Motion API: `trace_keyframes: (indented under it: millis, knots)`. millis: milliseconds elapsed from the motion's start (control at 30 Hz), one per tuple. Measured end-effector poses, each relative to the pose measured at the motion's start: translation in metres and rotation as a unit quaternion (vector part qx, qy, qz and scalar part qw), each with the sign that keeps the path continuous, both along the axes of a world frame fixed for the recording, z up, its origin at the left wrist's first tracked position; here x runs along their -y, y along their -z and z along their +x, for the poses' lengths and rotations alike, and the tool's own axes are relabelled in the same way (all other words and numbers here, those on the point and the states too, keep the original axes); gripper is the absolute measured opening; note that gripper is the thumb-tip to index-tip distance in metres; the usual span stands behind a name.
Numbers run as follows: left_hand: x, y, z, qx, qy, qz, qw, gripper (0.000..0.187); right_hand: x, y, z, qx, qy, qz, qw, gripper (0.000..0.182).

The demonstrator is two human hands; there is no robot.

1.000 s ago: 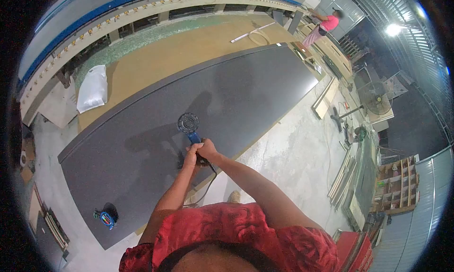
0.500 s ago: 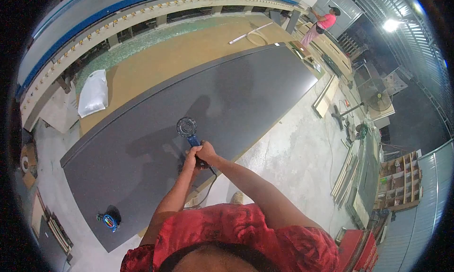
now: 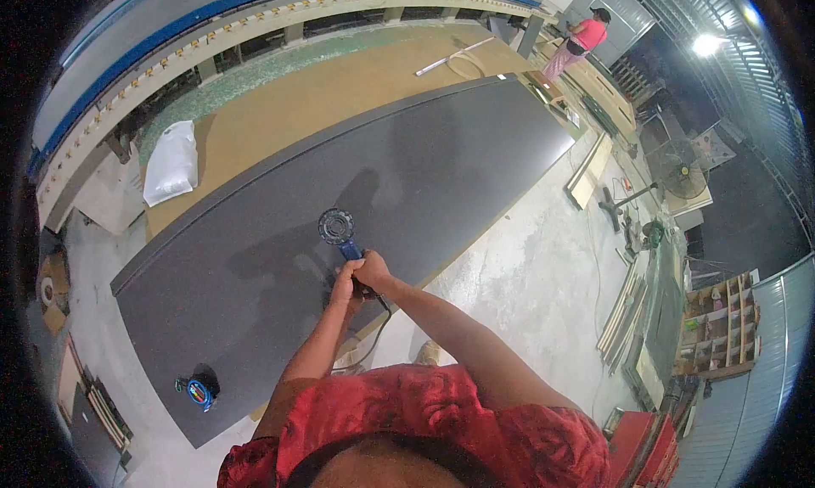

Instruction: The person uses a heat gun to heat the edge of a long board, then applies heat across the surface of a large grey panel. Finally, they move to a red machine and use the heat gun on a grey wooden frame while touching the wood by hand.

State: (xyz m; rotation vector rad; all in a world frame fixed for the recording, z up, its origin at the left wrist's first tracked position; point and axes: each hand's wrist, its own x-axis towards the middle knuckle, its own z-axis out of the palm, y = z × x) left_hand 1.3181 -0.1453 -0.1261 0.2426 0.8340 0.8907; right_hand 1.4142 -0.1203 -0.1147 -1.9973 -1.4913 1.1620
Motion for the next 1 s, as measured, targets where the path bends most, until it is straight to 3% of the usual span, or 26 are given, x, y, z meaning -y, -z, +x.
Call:
trace_keyframes:
  millis: [33, 133, 367, 567, 633, 667, 800, 900, 1000]
  knots:
    - [0.0, 0.003, -0.001, -0.004, 0.03, 0.009, 0.999, 0.046, 0.0, 0.0, 0.0, 0.0, -0.004, -0.002, 1.0, 0.041]
    - [0.003, 0.006, 0.003, 0.002, -0.012, 0.015, 1.0, 0.033, 0.002, -0.001, 0.0, -0.009, -0.002, -0.003, 1.0, 0.042]
    - [0.008, -0.003, 0.0, -0.015, 0.025, 0.027, 0.999, 0.039, 0.007, 0.014, 0.005, -0.003, -0.006, 0.042, 0.999, 0.046]
    - [0.034, -0.009, 0.014, -0.032, 0.033, -0.024, 0.999, 0.042, 0.039, 0.02, 0.023, -0.094, 0.01, 0.035, 0.995, 0.045]
    - [0.045, -0.005, 0.02, 0.003, 0.056, -0.048, 0.997, 0.059, 0.053, 0.038, 0.032, -0.091, 0.045, 0.082, 0.991, 0.041]
    - [0.052, -0.005, 0.025, 0.008, 0.059, -0.056, 0.997, 0.056, 0.062, 0.039, 0.041, -0.141, 0.051, 0.054, 0.987, 0.04]
    - [0.076, 0.009, 0.047, -0.036, 0.055, -0.046, 0.997, 0.046, 0.096, -0.04, 0.038, -0.225, 0.11, -0.024, 0.968, 0.044]
    - [0.085, 0.02, 0.056, -0.027, 0.07, 0.004, 0.997, 0.046, 0.109, -0.026, 0.047, -0.226, 0.125, -0.008, 0.966, 0.043]
    - [0.089, 0.015, 0.053, -0.022, 0.097, -0.03, 0.995, 0.05, 0.11, -0.025, 0.051, -0.234, 0.112, -0.019, 0.966, 0.043]
